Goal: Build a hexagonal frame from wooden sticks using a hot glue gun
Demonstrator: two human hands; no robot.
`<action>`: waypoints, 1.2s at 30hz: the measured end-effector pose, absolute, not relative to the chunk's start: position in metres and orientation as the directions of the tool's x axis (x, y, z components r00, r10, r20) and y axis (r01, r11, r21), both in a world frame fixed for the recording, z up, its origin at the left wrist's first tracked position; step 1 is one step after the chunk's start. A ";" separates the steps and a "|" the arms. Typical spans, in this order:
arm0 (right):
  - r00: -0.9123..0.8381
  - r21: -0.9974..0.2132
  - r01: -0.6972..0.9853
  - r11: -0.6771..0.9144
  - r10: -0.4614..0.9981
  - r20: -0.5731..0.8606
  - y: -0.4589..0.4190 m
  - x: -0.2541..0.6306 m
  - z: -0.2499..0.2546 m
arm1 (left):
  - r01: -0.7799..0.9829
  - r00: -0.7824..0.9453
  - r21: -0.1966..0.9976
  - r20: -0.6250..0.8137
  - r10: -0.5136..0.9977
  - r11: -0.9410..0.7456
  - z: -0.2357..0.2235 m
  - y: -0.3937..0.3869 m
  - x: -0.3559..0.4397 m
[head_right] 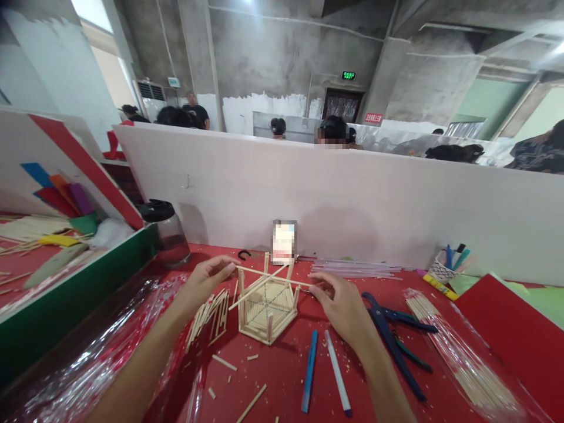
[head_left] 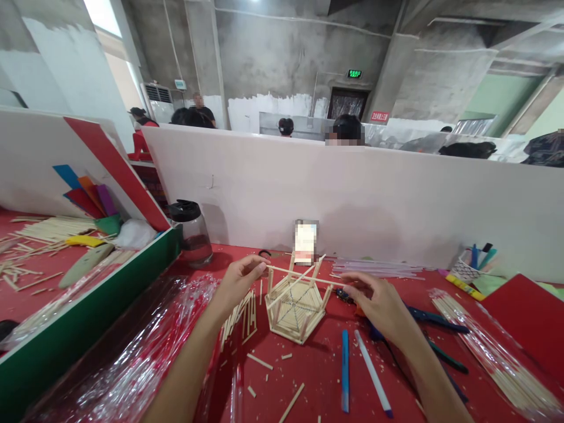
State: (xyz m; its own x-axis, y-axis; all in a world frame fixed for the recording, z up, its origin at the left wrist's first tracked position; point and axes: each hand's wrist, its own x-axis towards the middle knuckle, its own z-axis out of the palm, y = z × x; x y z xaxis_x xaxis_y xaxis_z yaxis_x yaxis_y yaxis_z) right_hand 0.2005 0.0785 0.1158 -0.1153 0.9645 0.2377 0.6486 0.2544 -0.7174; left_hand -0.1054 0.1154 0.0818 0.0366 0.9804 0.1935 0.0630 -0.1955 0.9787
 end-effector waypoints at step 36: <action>-0.142 -0.709 0.642 0.292 0.954 0.265 0.077 0.197 0.115 | 0.110 0.106 0.970 0.206 0.973 -0.217 0.079 0.116 -0.116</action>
State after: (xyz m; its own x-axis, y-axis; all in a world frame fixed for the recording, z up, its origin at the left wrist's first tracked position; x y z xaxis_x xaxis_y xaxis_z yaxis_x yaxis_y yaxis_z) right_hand 0.1970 0.0774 0.1155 -0.1416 0.9539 0.2648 0.6421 0.2921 -0.7088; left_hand -0.1158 0.1163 0.0795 0.1061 0.9729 0.2056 0.1098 -0.2170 0.9700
